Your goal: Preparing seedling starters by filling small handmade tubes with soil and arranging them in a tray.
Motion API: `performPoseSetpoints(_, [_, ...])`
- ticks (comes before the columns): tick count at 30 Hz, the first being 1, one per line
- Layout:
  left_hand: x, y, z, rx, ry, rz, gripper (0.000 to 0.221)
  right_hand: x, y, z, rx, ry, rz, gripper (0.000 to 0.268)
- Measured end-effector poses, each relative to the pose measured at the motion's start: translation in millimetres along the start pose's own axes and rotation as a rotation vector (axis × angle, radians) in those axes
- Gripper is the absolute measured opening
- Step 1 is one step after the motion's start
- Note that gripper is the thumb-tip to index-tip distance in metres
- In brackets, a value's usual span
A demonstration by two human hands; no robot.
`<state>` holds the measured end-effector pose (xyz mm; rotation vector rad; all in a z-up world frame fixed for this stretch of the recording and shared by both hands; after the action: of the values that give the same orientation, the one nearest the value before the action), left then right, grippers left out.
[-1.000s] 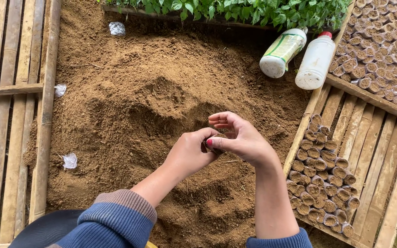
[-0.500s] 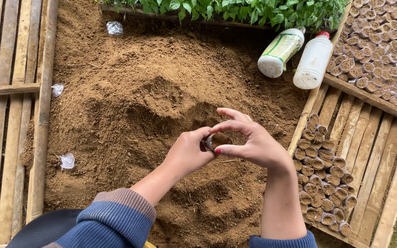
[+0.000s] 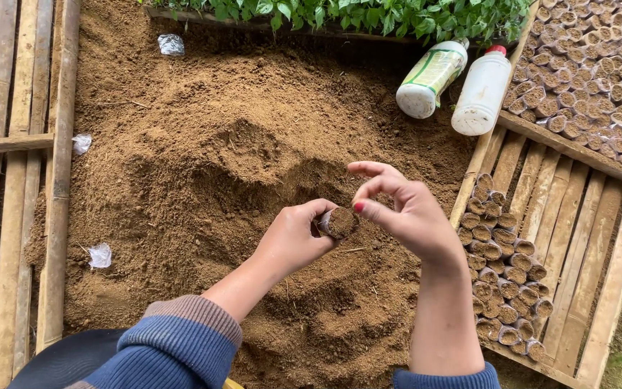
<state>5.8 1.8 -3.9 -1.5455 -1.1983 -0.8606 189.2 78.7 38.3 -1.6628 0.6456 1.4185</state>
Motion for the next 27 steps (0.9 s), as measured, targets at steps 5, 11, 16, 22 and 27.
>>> performPoseSetpoints(5, [8.6,-2.0,-1.0,-0.014,0.067,0.038,0.038,-16.2,23.5,-6.8,-0.143,0.025,-0.525,0.032])
performPoseSetpoints(11, [13.5,0.4,-13.0,-0.015,0.043,0.054,0.020,-9.7,23.4,-10.0,-0.112,-0.014,-0.634,0.002])
performPoseSetpoints(16, [8.4,3.7,-12.7,0.002,0.049,0.048,0.028,-14.4,13.8,-15.9,-0.076,-0.027,-0.584,0.002])
performPoseSetpoints(22, [20.1,2.0,-17.3,-0.015,0.084,0.033,0.025,-28.3,24.1,-20.3,-0.090,-0.044,-0.652,0.011])
performPoseSetpoints(27, [22.6,1.5,-19.7,-0.011,0.077,0.043,0.010,-15.2,39.0,-18.5,-0.053,-0.065,-0.781,0.010])
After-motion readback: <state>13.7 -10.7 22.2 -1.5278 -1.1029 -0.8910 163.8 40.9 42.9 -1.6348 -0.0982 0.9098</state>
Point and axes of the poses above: each hand's wrist, its own z-axis towards the middle knuckle, its own y-axis out of the palm, x = y × z, the point moved 1 cm from there along z, towards the middle knuckle, and after that the axes turned 9 degrees about -z, right-handed, at the moved point
